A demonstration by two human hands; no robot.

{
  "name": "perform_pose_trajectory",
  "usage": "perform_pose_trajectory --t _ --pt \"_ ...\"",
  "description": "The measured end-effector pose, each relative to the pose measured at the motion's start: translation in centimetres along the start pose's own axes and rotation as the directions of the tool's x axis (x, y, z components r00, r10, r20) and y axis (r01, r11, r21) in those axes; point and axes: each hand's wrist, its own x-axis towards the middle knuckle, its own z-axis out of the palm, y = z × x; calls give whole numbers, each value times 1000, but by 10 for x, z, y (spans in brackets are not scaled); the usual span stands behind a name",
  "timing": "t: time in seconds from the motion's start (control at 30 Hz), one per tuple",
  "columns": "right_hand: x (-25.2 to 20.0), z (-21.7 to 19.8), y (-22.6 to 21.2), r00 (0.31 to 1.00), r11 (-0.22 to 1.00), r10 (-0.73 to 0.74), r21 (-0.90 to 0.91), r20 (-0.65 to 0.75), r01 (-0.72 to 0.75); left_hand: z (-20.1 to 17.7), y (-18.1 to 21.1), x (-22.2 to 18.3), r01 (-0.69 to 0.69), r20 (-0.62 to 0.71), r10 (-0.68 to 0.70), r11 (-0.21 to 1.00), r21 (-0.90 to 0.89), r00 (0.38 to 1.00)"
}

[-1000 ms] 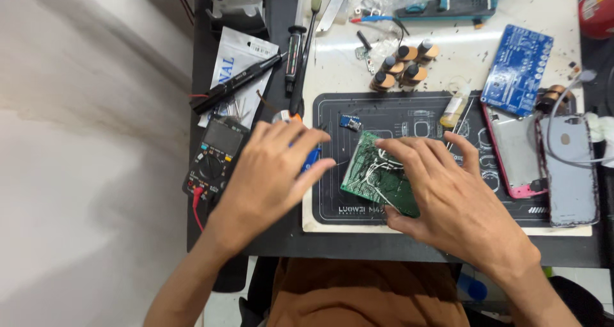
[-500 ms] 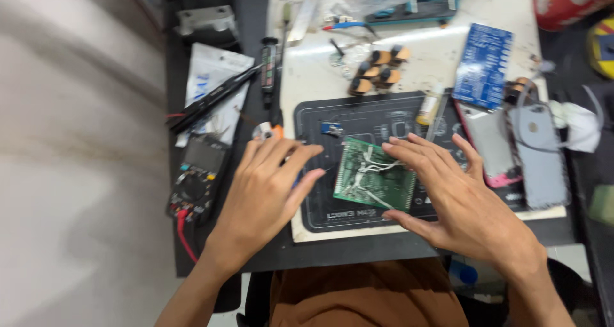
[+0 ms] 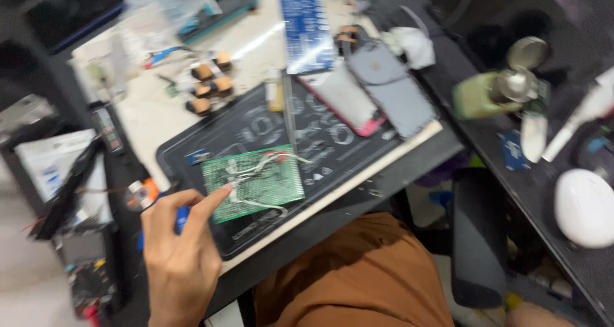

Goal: The person heats a circuit board with a hot air gun while using tweezers to manipulate a component, wipes the surface with a cloth, and then uses snips to trim wires on another board.

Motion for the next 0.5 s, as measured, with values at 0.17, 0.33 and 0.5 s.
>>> perform_pose_trajectory --t 0.17,0.33,0.5 --pt "-3 -25 -9 990 991 131 14 -51 -130 19 19 1 -27 9 27 999 17 1000" --pt "-23 -35 53 940 940 341 -17 15 -341 40 52 14 -105 48 105 994 -8 993" --pt "-45 -27 145 672 624 724 -268 -153 -734 74 102 27 -262 80 291 930 -258 953"
